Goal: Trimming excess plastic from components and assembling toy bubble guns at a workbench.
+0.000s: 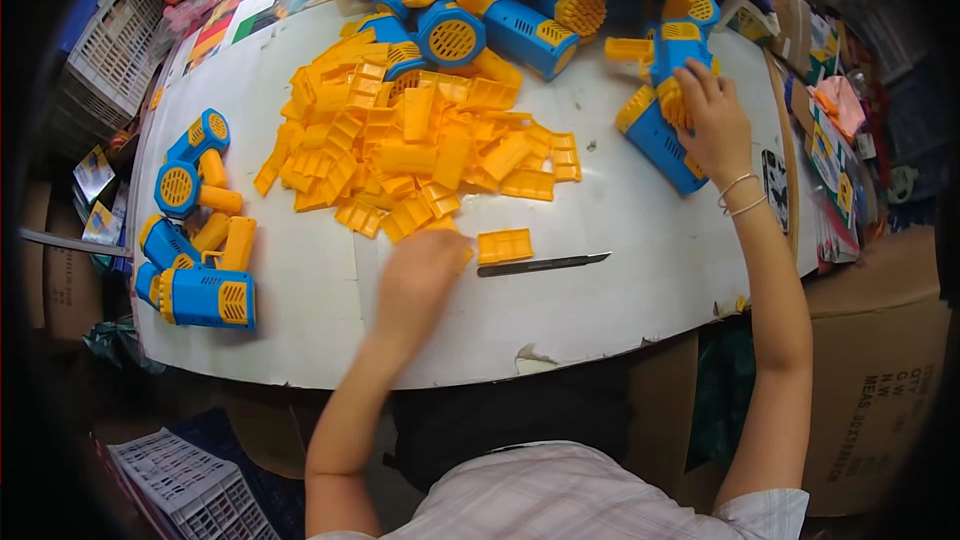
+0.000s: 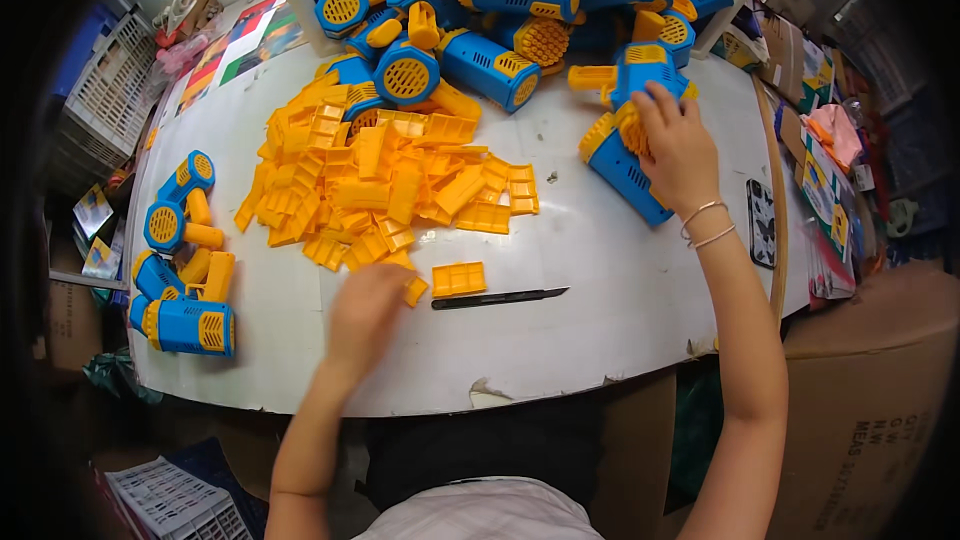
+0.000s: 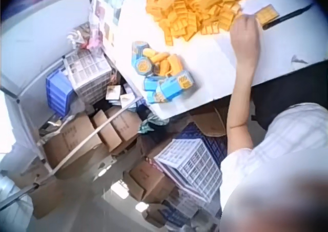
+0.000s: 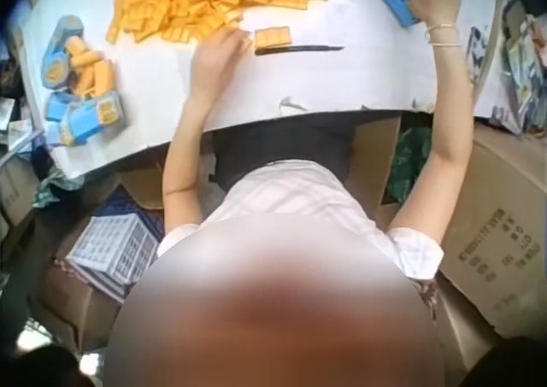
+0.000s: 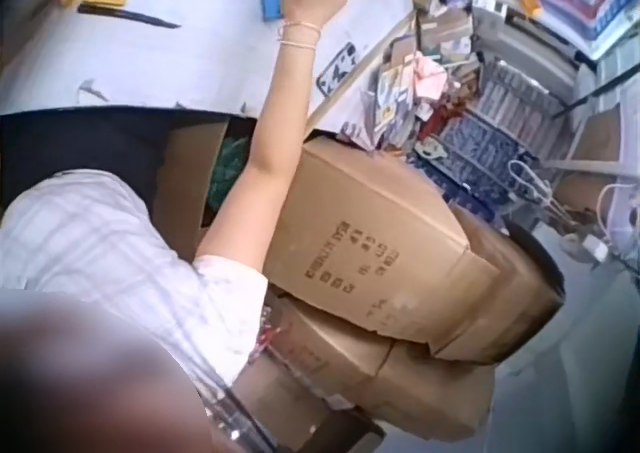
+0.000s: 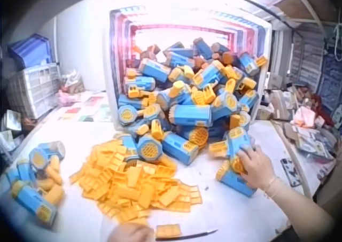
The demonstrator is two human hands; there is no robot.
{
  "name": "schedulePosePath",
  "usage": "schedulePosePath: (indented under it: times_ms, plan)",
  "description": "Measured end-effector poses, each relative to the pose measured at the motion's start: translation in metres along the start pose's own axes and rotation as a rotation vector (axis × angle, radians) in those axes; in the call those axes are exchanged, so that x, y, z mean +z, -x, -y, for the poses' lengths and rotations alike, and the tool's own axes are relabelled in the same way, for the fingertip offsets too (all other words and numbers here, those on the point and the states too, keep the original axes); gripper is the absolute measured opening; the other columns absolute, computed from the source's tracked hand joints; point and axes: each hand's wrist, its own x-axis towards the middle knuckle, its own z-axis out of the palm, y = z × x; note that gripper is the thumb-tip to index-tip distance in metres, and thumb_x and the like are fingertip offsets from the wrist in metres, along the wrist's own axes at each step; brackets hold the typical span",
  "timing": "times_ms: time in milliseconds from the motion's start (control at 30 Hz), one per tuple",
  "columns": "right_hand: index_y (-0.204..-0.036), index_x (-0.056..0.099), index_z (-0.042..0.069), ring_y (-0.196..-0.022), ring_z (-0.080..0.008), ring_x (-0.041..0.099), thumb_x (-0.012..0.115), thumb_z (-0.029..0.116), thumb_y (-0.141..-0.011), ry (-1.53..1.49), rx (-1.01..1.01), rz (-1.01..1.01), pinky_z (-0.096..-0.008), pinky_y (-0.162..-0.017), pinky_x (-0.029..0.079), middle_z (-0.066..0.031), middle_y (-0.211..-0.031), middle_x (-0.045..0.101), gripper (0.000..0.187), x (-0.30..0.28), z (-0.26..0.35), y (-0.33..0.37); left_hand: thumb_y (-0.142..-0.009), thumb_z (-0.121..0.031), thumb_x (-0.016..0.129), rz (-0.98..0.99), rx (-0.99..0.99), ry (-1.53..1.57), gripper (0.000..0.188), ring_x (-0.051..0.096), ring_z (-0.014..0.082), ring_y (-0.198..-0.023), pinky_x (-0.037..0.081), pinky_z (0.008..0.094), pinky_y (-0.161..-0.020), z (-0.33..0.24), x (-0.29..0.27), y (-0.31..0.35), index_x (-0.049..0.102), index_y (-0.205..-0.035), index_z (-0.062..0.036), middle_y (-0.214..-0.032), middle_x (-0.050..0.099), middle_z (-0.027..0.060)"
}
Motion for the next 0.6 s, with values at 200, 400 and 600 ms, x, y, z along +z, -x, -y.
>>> schedulePosePath:
  times_ms: [200,400,600]
  plan:
    - [-0.113,0.048,0.014,-0.105,-0.0329,0.051,0.067,-0.002,-0.058,-0.314,-0.432,-0.264,-0.0370,-0.081,0.049,-0.0067,-0.118,0.051,0.060,-0.020,0.025,0.057,-0.070,-0.006,0.058,0.071,-0.054,0.055,0.019,0.055,0.0272,-0.087,0.046,0.0359,-0.072,-0.012,0.047,-0.008,0.057,-0.089,-0.0014,-0.087,0.058,0.0107]
    - [-0.110,0.042,0.013,-0.105,-0.0393,0.051,0.069,-0.002,-0.063,-0.613,-0.510,-0.278,-0.0408,-0.080,0.052,-0.0109,-0.123,0.044,0.057,-0.005,0.048,0.133,-0.080,-0.002,0.051,-0.014,-0.556,0.299,0.011,0.056,0.0227,-0.085,0.045,0.0291,-0.075,-0.019,0.023,0.005,0.056,-0.090,-0.0007,-0.088,0.058,0.0119]
    - [-0.110,0.043,0.016,-0.106,-0.0387,0.051,0.067,-0.002,-0.065,-0.635,-0.623,-0.224,-0.0390,-0.080,0.054,-0.0135,-0.123,0.043,0.054,0.006,0.067,0.143,-0.090,-0.011,0.046,-0.122,-1.016,1.524,0.019,0.051,0.0120,-0.094,0.040,0.0269,-0.085,-0.047,0.009,0.032,0.048,-0.104,0.0018,-0.104,0.054,0.0083]
